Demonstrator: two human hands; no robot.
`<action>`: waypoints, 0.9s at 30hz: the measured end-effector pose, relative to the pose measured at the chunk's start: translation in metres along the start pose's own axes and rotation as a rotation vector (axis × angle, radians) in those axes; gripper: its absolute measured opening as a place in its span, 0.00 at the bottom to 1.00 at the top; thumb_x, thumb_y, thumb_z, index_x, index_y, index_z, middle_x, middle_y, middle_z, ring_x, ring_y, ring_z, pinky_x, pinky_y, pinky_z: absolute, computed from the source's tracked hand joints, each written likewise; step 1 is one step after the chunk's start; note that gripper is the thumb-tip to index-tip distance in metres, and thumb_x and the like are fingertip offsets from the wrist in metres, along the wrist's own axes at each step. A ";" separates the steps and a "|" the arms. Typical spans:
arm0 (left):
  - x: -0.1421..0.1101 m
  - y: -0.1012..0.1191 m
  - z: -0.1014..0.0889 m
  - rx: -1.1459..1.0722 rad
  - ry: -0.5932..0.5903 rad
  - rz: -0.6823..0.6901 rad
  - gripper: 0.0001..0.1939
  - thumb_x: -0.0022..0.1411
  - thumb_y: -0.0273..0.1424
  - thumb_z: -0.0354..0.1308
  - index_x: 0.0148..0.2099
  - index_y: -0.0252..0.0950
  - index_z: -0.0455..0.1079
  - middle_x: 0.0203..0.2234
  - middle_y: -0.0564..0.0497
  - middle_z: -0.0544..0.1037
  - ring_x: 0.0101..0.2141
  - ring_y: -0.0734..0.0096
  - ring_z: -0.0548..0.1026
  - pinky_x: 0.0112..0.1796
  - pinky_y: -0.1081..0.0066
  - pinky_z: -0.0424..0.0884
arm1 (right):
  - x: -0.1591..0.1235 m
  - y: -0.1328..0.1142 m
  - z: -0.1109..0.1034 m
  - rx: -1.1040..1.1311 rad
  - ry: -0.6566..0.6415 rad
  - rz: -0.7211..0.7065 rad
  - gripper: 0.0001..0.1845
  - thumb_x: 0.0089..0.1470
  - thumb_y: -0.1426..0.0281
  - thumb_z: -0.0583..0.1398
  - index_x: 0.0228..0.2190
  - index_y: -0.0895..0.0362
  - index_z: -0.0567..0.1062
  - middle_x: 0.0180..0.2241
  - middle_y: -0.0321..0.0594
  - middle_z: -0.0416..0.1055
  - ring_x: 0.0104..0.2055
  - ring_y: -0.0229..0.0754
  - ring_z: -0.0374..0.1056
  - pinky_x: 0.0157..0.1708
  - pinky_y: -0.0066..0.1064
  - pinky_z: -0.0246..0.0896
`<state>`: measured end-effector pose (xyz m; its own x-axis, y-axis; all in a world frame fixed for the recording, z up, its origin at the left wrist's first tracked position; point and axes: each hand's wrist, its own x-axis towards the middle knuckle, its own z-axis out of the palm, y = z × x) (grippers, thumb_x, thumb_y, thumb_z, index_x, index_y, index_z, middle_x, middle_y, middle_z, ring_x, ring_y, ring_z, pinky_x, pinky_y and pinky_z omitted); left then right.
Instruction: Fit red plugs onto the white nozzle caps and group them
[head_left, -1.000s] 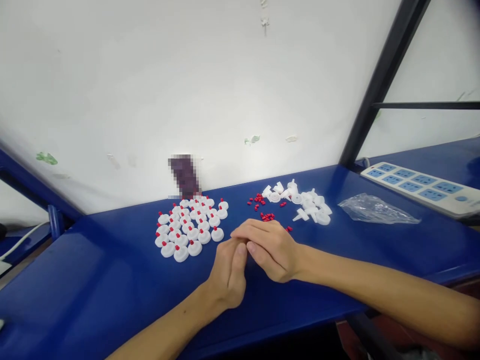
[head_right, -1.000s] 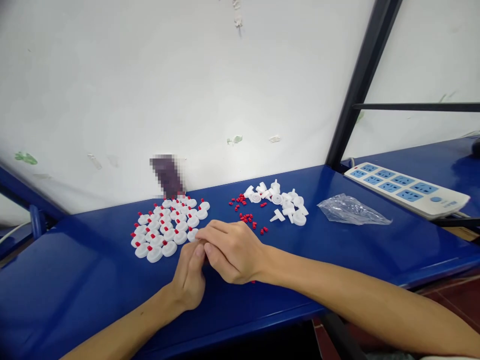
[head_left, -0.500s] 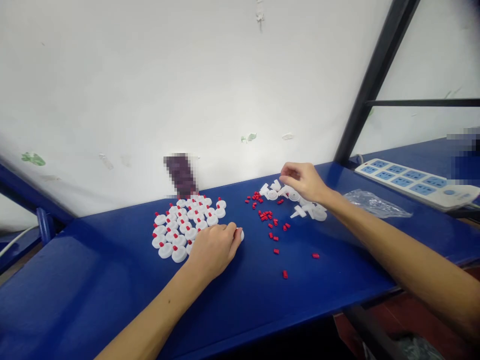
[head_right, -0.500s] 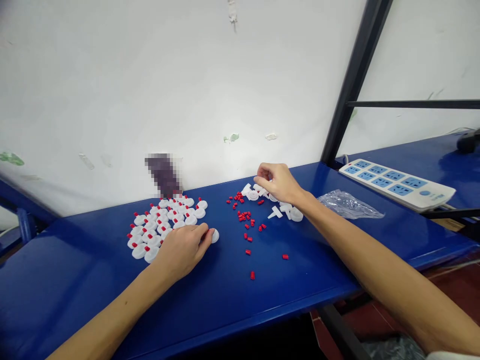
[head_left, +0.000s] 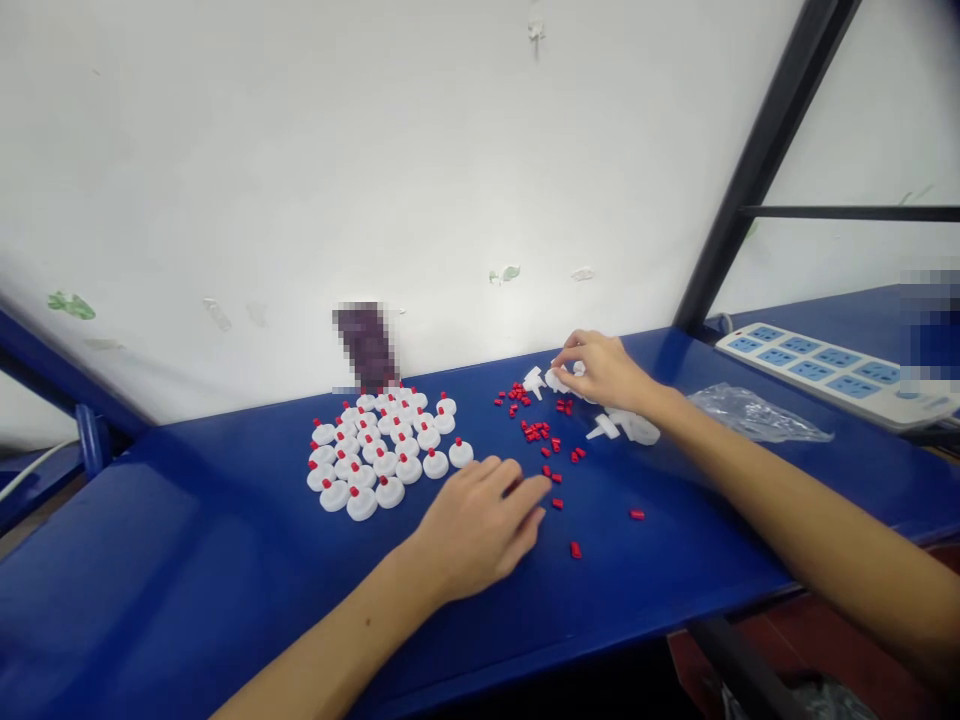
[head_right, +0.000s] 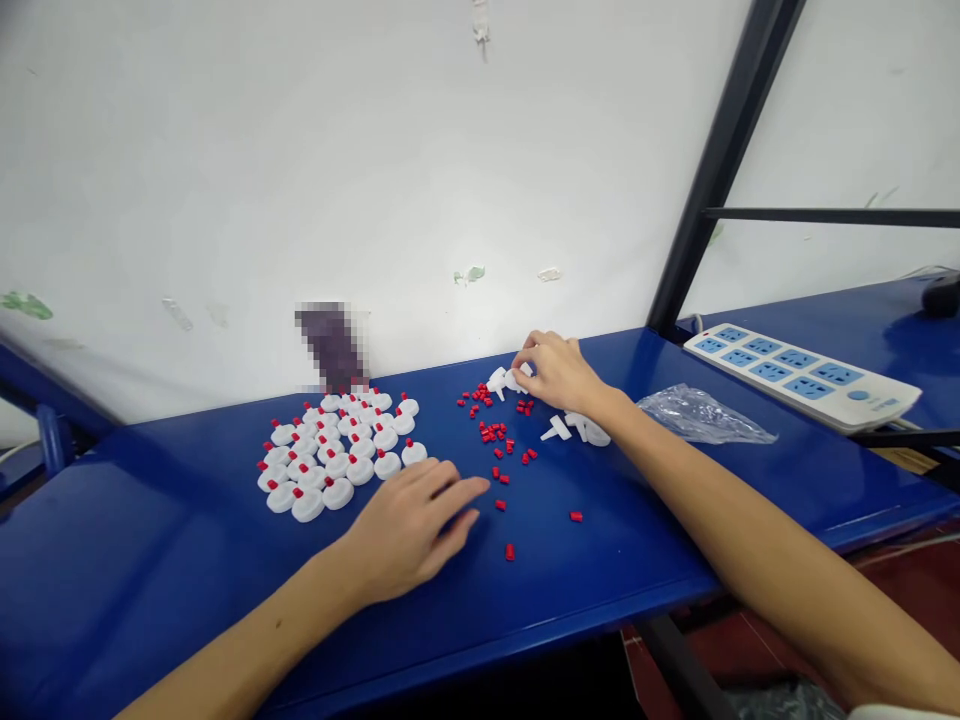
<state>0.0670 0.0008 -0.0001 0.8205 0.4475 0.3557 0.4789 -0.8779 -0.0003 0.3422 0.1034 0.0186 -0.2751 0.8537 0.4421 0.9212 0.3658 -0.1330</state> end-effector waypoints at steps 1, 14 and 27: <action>0.001 0.005 0.002 -0.016 -0.037 0.014 0.15 0.71 0.32 0.48 0.56 0.38 0.69 0.38 0.46 0.74 0.36 0.61 0.72 0.38 0.64 0.69 | 0.000 0.000 -0.004 0.031 0.037 -0.003 0.14 0.60 0.63 0.57 0.35 0.55 0.81 0.42 0.47 0.71 0.46 0.53 0.66 0.45 0.44 0.56; 0.001 -0.004 0.020 -0.622 -0.012 -0.247 0.04 0.63 0.30 0.64 0.40 0.36 0.79 0.31 0.51 0.77 0.33 0.69 0.74 0.36 0.72 0.70 | -0.017 -0.053 -0.006 0.614 -0.032 -0.047 0.08 0.56 0.64 0.62 0.34 0.57 0.73 0.22 0.34 0.72 0.22 0.38 0.67 0.25 0.29 0.58; -0.002 -0.020 -0.004 -1.038 0.478 -0.651 0.10 0.55 0.30 0.68 0.41 0.35 0.79 0.32 0.49 0.83 0.34 0.67 0.81 0.39 0.71 0.77 | -0.035 -0.103 -0.001 1.445 -0.213 -0.044 0.15 0.62 0.64 0.55 0.27 0.58 0.72 0.24 0.35 0.67 0.21 0.33 0.62 0.23 0.27 0.58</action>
<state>0.0545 0.0169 0.0034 0.2385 0.9198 0.3115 0.1046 -0.3432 0.9334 0.2570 0.0354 0.0172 -0.4482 0.8228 0.3494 -0.1266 0.3285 -0.9360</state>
